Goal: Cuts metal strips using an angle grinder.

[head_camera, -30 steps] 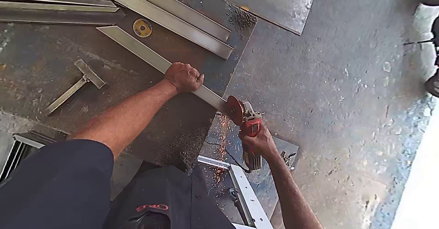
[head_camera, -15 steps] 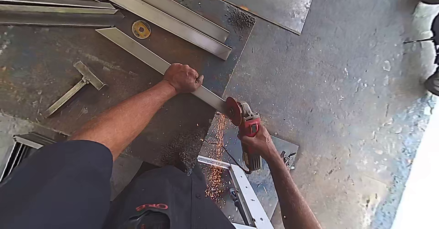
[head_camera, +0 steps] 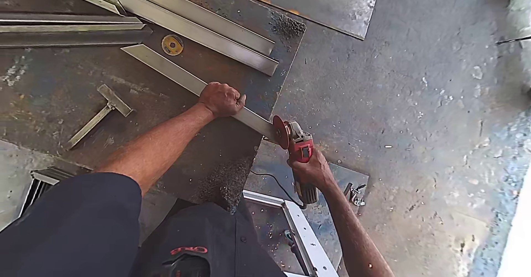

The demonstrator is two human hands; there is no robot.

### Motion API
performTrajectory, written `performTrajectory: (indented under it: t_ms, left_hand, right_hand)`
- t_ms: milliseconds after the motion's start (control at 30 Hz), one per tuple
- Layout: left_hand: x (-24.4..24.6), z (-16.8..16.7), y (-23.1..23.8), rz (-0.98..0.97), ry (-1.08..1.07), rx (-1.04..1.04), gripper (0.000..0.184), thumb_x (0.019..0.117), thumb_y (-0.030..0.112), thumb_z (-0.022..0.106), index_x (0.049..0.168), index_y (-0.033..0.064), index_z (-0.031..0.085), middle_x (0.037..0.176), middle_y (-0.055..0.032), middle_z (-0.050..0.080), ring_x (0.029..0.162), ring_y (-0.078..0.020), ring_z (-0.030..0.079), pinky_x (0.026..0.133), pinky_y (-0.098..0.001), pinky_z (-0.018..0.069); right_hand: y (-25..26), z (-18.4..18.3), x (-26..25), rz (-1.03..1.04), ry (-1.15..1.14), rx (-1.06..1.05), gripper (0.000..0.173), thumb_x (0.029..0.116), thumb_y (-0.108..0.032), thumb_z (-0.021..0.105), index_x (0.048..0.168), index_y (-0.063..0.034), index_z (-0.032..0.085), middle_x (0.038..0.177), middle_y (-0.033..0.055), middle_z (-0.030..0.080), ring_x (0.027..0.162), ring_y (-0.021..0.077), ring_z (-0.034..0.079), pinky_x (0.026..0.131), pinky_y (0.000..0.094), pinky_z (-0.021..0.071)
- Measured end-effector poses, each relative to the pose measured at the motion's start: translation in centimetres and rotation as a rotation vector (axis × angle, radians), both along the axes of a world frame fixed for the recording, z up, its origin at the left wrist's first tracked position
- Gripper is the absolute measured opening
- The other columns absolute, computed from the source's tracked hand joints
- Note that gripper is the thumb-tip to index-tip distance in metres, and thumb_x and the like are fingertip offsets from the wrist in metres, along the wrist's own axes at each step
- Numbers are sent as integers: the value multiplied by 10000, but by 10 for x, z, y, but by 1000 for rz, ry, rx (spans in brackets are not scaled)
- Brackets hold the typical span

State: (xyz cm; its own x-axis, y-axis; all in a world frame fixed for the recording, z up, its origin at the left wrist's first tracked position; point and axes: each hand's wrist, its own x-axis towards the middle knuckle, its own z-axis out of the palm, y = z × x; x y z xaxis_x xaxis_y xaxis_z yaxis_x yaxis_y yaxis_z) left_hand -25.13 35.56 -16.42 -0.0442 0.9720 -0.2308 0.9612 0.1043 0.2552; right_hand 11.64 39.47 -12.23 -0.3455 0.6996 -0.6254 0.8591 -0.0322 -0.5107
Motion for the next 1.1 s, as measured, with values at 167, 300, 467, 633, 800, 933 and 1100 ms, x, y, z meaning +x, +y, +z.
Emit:
performTrajectory:
  t_ms: [167, 300, 467, 633, 800, 933, 1100]
  left_hand:
    - [0, -3, -2, -11, 11, 49, 571, 1040, 447, 330, 648, 95, 550, 672, -114, 654, 704, -302, 690, 619, -508, 477]
    - [-1, -6, -5, -18, 12, 108, 584, 1046, 448, 326, 647, 93, 562, 679, -113, 665, 700, -300, 693, 627, -510, 490]
    - [-3, -17, -12, -32, 4, 321, 578, 1051, 438, 377, 617, 93, 543, 636, -90, 642, 652, -262, 676, 606, -473, 486]
    - [-10, -17, -17, -19, -70, 477, 619, 1058, 529, 454, 647, 81, 574, 662, -90, 603, 672, -273, 637, 605, -450, 467]
    - [-36, -7, -41, -119, -280, 453, 391, 1048, 433, 527, 1109, 149, 790, 1093, -67, 736, 1034, -263, 666, 888, -471, 527]
    - [-88, -7, -67, -356, -263, 426, 437, 999, 489, 615, 1295, 186, 722, 1380, -45, 670, 1296, -243, 608, 1106, -497, 452]
    - [-167, 14, -53, -200, -66, 29, 785, 761, 568, 856, 1377, 131, 640, 1363, -151, 638, 1248, -356, 610, 1034, -592, 473]
  right_hand:
    - [-28, 1, 13, -194, 117, 26, 707, 644, -471, 825, 1203, -85, 630, 988, 6, 713, 891, 88, 695, 811, 354, 593]
    - [-75, 6, 31, -481, 249, 18, 708, 633, -424, 855, 1188, -51, 623, 951, 41, 729, 831, 144, 730, 758, 379, 638]
    - [-147, 15, 36, -707, 250, 43, 648, 636, -410, 842, 1146, -58, 655, 911, 42, 730, 799, 144, 724, 723, 368, 629]
    - [-216, 32, 34, -849, 101, 89, 671, 620, -419, 838, 1161, -67, 657, 923, 59, 717, 809, 172, 705, 741, 440, 602]
    - [-282, 58, 26, -997, 107, 139, 660, 625, -349, 845, 1168, -33, 642, 914, 71, 729, 784, 166, 721, 722, 412, 626]
    - [-326, 76, 8, -1098, 124, 146, 623, 667, -242, 838, 1196, 0, 615, 935, 90, 723, 798, 162, 719, 742, 392, 625]
    - [-362, 79, -17, -1313, 338, 165, 561, 690, -138, 803, 1182, 7, 577, 875, 71, 721, 718, 158, 722, 658, 346, 638]
